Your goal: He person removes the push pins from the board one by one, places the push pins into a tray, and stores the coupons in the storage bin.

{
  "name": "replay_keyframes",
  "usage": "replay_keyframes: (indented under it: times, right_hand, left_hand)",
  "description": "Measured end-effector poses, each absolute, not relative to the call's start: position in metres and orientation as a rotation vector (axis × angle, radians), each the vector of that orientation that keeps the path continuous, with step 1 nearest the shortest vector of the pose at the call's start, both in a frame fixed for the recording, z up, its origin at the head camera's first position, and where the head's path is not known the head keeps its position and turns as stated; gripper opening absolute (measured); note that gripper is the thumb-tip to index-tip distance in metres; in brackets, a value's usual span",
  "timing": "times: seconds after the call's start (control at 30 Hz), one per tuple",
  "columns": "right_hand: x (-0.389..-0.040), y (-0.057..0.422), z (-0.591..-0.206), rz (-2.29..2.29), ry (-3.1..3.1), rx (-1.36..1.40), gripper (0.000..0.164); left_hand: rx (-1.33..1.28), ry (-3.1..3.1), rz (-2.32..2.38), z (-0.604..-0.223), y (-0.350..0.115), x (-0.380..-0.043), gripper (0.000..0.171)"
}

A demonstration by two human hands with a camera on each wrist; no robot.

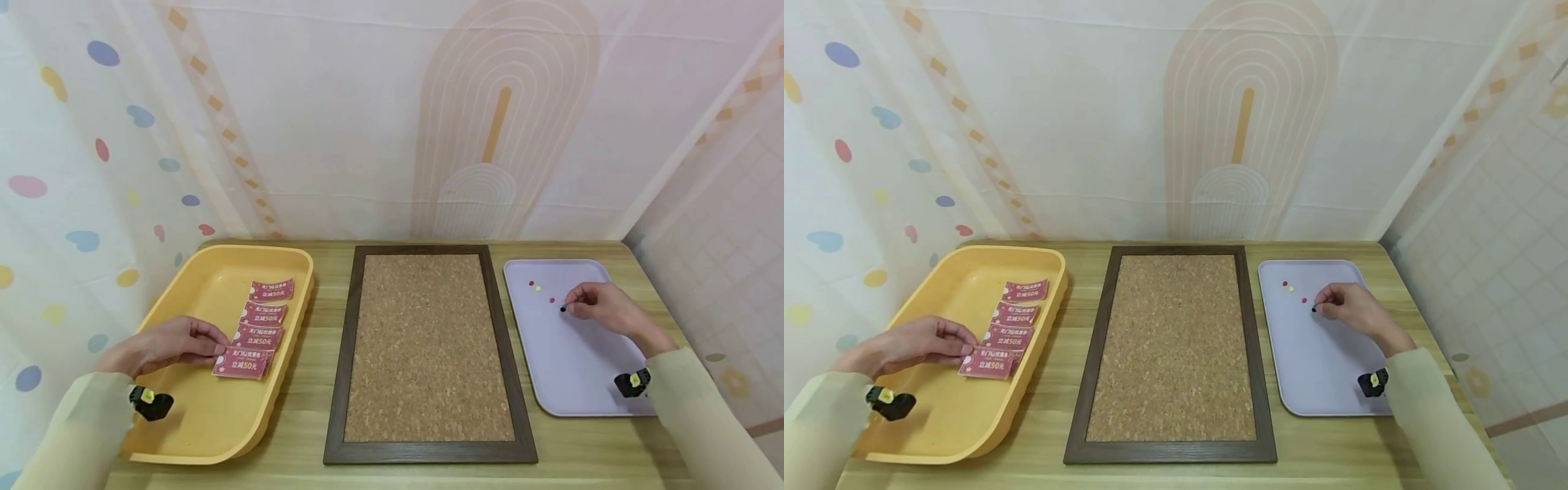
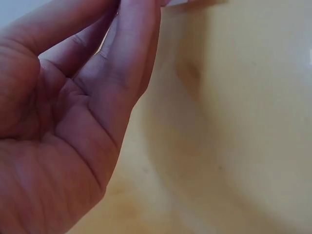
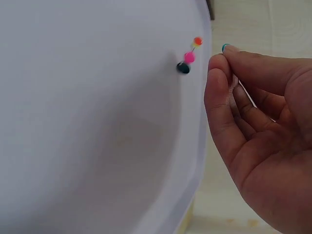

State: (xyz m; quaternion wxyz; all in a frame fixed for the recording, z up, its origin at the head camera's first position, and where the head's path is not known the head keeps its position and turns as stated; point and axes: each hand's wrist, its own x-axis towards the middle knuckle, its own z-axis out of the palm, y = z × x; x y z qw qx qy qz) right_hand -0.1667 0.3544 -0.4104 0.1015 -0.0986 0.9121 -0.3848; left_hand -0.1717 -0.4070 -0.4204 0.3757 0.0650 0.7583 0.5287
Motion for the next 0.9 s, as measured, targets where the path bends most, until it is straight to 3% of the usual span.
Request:
replay_keyframes:
  times: [0.37,0.9]
  right_hand:
    - [-0.175,0.367,-0.425,-1.097,2.587,-0.259,0.012]
    - [-0.172,0.371,-0.424,-1.061,2.569,-0.314,0.014]
  left_hand:
    - [0.132,1.942,1.347,-0.431,-0.417,-0.167,0.022]
    - [0.116,2.057,1.217,-0.413,-0.417,-0.163,0.033]
